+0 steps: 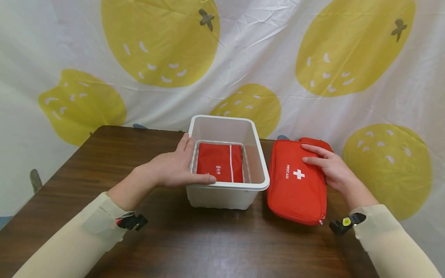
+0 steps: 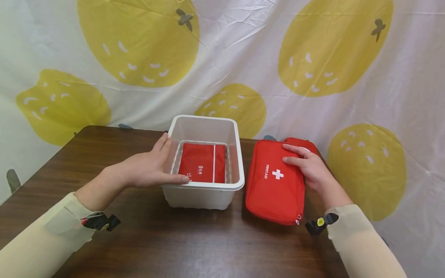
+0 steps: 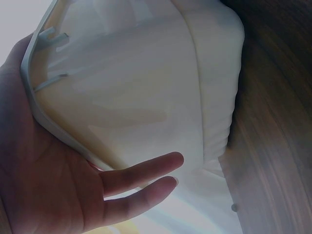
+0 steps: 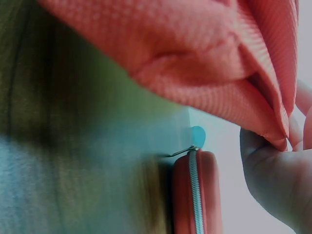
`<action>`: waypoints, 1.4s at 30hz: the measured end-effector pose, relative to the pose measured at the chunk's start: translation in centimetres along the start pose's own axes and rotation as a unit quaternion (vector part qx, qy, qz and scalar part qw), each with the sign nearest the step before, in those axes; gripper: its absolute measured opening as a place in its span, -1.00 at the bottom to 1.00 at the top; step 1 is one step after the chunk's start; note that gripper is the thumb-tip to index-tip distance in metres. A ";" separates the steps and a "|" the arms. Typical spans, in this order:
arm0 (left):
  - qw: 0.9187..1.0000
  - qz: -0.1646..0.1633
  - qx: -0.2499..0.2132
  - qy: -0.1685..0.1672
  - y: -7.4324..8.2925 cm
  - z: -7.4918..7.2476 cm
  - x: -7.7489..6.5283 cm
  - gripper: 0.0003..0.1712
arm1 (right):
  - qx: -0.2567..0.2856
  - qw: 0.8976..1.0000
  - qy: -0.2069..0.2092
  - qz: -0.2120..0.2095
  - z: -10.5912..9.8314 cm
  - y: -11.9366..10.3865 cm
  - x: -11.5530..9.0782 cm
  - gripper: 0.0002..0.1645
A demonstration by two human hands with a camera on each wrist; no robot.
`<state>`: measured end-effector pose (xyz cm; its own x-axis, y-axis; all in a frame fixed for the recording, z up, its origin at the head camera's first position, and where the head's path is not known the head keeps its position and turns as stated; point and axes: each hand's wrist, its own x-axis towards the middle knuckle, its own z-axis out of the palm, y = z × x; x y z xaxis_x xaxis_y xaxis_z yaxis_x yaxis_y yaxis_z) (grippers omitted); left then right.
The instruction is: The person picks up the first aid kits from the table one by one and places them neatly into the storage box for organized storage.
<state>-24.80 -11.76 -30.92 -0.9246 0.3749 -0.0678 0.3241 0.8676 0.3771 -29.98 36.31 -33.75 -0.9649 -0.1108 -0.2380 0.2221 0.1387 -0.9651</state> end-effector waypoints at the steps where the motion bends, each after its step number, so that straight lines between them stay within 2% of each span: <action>1: 1.000 0.001 -0.001 0.000 0.0 0.0 0.0 0.65 | 0.001 1.000 0.003 0.001 0.0 -0.2 0.0 -0.23; 11: 1.000 0.001 -0.001 0.001 0.0 0.1 -0.1 0.64 | 0.035 0.999 0.001 -0.013 -0.5 -2.2 0.1 -0.20; 16: 1.000 0.000 -0.001 0.001 0.1 0.1 -0.2 0.64 | 0.032 0.999 0.018 -0.020 -0.6 -3.1 0.7 -0.22; 23: 1.000 0.001 0.001 0.004 0.1 0.2 -0.2 0.64 | 0.047 0.998 0.023 -0.041 -0.6 -4.3 1.2 -0.27; 31: 1.000 0.000 -0.001 0.006 0.1 0.2 -0.2 0.64 | 0.040 0.997 0.038 -0.061 -1.0 -6.0 1.2 -0.24; 42: 1.000 0.004 0.000 0.005 0.2 0.2 -0.1 0.64 | 0.063 0.992 0.044 -0.100 -1.0 -8.8 1.3 -0.24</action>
<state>-24.59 -11.58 -31.08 -0.9242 0.3780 -0.0549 0.3310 0.8644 0.3785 -33.29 35.92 -25.48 -0.9987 -0.0373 -0.0350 0.0351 -0.0019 -0.9994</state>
